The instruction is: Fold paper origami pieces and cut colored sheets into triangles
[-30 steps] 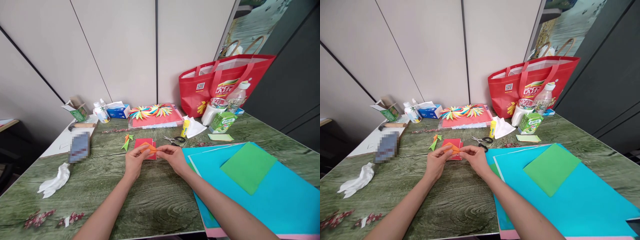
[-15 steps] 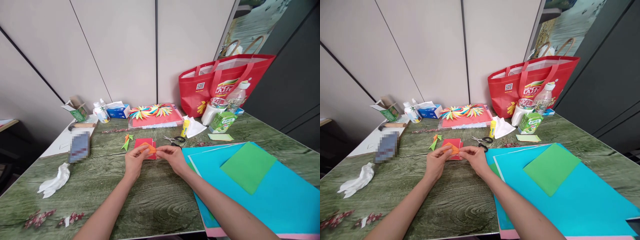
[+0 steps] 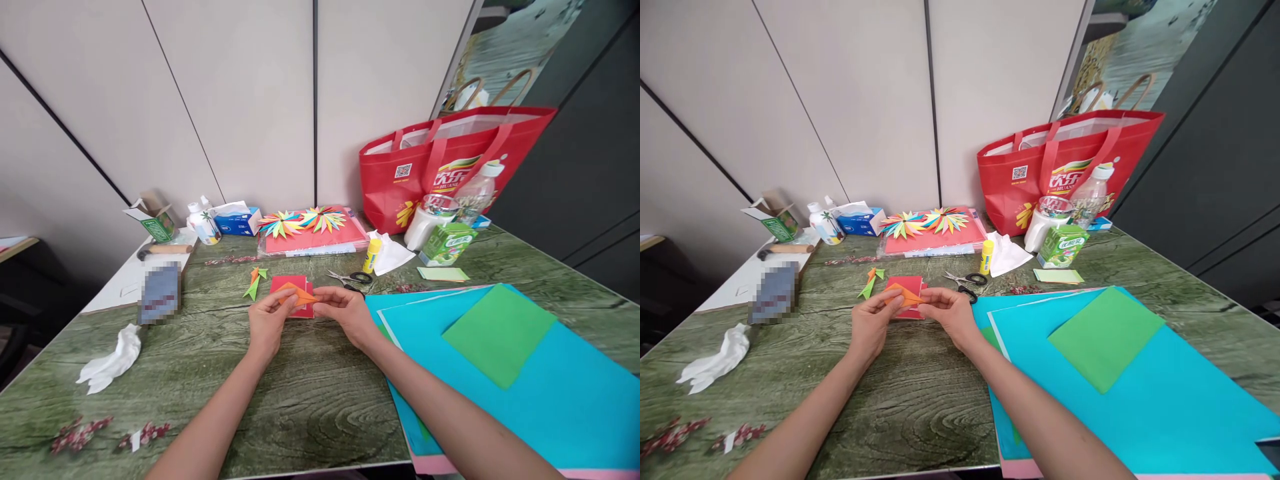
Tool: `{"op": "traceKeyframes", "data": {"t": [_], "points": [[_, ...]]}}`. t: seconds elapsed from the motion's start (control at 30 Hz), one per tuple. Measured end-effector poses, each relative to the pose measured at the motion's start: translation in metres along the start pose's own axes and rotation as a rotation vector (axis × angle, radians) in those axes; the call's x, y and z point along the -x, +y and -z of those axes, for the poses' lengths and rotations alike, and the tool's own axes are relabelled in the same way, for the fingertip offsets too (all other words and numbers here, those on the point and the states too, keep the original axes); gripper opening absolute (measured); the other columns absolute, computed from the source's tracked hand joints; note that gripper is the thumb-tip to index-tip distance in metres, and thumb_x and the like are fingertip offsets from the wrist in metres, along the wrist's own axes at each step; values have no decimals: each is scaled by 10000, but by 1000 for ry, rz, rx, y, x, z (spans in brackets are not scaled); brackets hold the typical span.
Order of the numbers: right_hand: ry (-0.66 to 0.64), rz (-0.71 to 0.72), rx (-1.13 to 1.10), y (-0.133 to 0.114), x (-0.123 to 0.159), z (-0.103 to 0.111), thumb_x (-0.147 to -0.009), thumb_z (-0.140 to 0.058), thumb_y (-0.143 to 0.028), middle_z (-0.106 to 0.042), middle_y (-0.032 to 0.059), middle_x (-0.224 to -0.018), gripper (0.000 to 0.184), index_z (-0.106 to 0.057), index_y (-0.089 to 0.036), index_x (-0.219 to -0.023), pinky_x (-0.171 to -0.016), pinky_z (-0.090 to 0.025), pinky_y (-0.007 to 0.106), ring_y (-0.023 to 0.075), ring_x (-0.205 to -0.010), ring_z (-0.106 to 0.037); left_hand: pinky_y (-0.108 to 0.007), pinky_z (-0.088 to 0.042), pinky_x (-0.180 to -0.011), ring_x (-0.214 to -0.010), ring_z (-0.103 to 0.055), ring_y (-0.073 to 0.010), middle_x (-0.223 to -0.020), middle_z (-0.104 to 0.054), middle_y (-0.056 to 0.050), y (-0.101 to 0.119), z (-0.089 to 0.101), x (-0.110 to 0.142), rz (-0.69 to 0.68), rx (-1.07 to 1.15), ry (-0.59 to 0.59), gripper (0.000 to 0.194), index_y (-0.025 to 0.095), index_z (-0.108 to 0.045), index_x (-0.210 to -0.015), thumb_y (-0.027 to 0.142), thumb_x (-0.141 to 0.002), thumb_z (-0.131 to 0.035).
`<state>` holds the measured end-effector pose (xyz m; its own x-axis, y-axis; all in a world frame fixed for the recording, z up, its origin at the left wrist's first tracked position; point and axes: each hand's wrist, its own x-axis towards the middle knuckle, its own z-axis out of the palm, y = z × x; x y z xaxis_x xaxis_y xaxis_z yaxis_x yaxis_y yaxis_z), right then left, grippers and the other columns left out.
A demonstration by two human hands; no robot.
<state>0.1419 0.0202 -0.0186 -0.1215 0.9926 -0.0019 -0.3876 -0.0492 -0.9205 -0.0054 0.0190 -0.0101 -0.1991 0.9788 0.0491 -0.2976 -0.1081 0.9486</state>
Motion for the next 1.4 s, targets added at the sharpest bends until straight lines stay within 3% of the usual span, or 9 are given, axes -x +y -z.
{"op": "traceKeyframes", "data": {"t": [0.27,0.57,0.73,0.87,1.0,1.1,1.17,1.33,1.4], "points": [[20,-3,56,0,1,-1,-523,-758,-290,-652,-8,-620,275,-661,-172,-752,-594,-488,279,124,-558,-584,-345,-556,-692,-676,-646,-178,-734,-700,-42,0,-1,2,16,-26,-25,214,150,-708,-719,227,-528,-766],[-20,-78,34,-1,1,-4,-550,-727,-243,-599,-38,-539,217,-644,-155,-730,-548,-447,229,85,-495,-533,-276,-556,-608,-601,-635,-150,-712,-701,-45,-2,1,2,31,-95,-37,205,149,-711,-708,233,-530,-767],[-94,-57,121,-1,3,-5,-565,-725,-311,-629,-16,-668,247,-625,-165,-737,-566,-481,254,112,-574,-570,-302,-557,-612,-586,-639,-165,-694,-701,-47,0,1,3,65,-107,-80,194,141,-707,-689,232,-527,-764],[-89,-55,161,0,3,-3,-540,-746,-326,-610,-22,-587,254,-620,-156,-682,-522,-464,232,94,-510,-537,-299,-554,-591,-548,-632,-158,-719,-703,-53,0,1,3,83,-137,-130,201,137,-701,-696,239,-533,-761],[-60,-81,132,0,3,-3,-525,-754,-352,-616,-12,-580,268,-626,-158,-659,-512,-466,230,98,-506,-541,-287,-546,-594,-567,-635,-151,-730,-703,-44,3,0,3,102,-130,-170,431,138,-661,-959,252,-554,-754],[-34,-111,85,-1,3,-4,-506,-764,-348,-617,-10,-563,277,-630,-154,-650,-511,-464,225,95,-498,-539,-299,-542,-627,-637,-647,-161,-776,-705,-37,5,0,4,109,-80,-218,715,176,-479,-1225,265,-569,-749],[-14,-137,45,-2,3,-4,-489,-774,-335,-613,-15,-547,284,-631,-149,-650,-504,-459,219,88,-486,-536,-294,-539,-618,-648,-649,-164,-808,-704,-48,5,0,4,124,-74,-236,786,185,-419,-1266,258,-561,-758],[-20,-193,-29,-3,3,-3,-479,-784,-306,-621,-18,-551,286,-637,-138,-658,-514,-450,202,74,-487,-543,-238,-519,-523,-557,-625,-144,-726,-691,-82,1,2,3,207,-132,-307,346,95,-639,-892,302,-625,-717],[-21,-194,-30,-2,3,-3,-477,-784,-310,-617,-22,-543,289,-638,-139,-658,-514,-447,204,73,-483,-541,-252,-530,-543,-558,-632,-154,-681,-688,-79,1,3,3,250,-134,-320,289,95,-657,-814,320,-640,-704]]}}
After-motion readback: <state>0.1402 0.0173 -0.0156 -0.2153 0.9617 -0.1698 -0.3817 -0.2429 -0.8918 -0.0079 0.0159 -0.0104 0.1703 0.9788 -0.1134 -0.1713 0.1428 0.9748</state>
